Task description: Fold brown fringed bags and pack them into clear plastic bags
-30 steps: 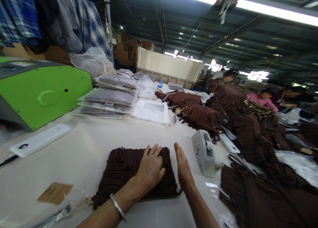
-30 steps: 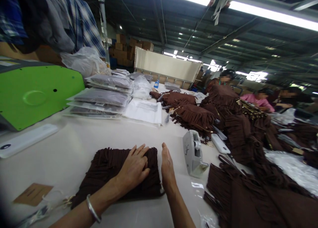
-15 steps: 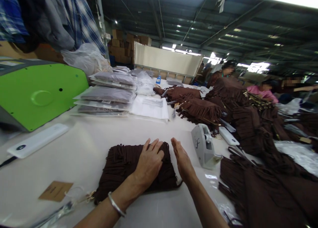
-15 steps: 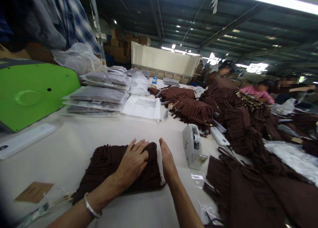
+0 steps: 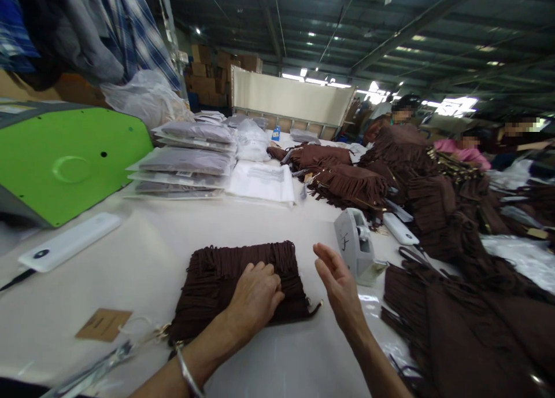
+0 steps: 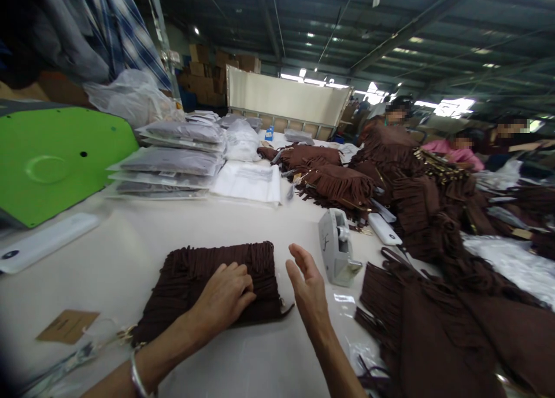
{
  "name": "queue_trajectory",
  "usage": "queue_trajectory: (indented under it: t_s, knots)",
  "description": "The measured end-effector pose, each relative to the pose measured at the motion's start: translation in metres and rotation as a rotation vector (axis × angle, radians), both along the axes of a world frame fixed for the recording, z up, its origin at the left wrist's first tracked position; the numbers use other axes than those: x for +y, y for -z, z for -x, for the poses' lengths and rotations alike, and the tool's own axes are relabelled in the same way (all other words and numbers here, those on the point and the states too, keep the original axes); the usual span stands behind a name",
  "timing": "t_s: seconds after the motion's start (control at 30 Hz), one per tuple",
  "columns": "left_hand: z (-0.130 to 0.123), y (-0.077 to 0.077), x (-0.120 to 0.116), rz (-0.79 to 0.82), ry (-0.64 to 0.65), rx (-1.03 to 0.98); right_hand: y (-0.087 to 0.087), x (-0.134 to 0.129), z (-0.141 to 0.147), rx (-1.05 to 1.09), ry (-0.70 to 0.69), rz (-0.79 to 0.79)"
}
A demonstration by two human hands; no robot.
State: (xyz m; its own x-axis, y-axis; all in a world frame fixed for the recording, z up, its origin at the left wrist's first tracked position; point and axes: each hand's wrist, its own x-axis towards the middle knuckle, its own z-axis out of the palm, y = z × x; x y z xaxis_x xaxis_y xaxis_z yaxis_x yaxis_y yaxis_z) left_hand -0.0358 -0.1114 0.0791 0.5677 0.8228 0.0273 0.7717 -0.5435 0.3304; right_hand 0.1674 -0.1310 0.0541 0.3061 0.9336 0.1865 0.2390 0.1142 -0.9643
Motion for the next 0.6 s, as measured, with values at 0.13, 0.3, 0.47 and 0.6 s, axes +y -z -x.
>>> queue_trajectory:
  t_s: [0.13, 0.3, 0.47, 0.6]
  knots:
    - [0.004, 0.002, 0.005, 0.003, -0.027, -0.061, 0.003, -0.03, -0.002, -0.356, -0.034, -0.163]
    - [0.004, 0.001, 0.008, -0.012, -0.035, -0.044, 0.012, -0.045, 0.021, -0.691, -0.187, -0.276]
    - [0.006, -0.004, 0.005, -0.04, -0.018, 0.015, 0.022, -0.039, 0.038, -0.92, -0.182, -0.286]
    - [0.01, -0.003, 0.002, -0.052, 0.042, 0.05, 0.029, -0.032, 0.037, -1.0, -0.205, -0.287]
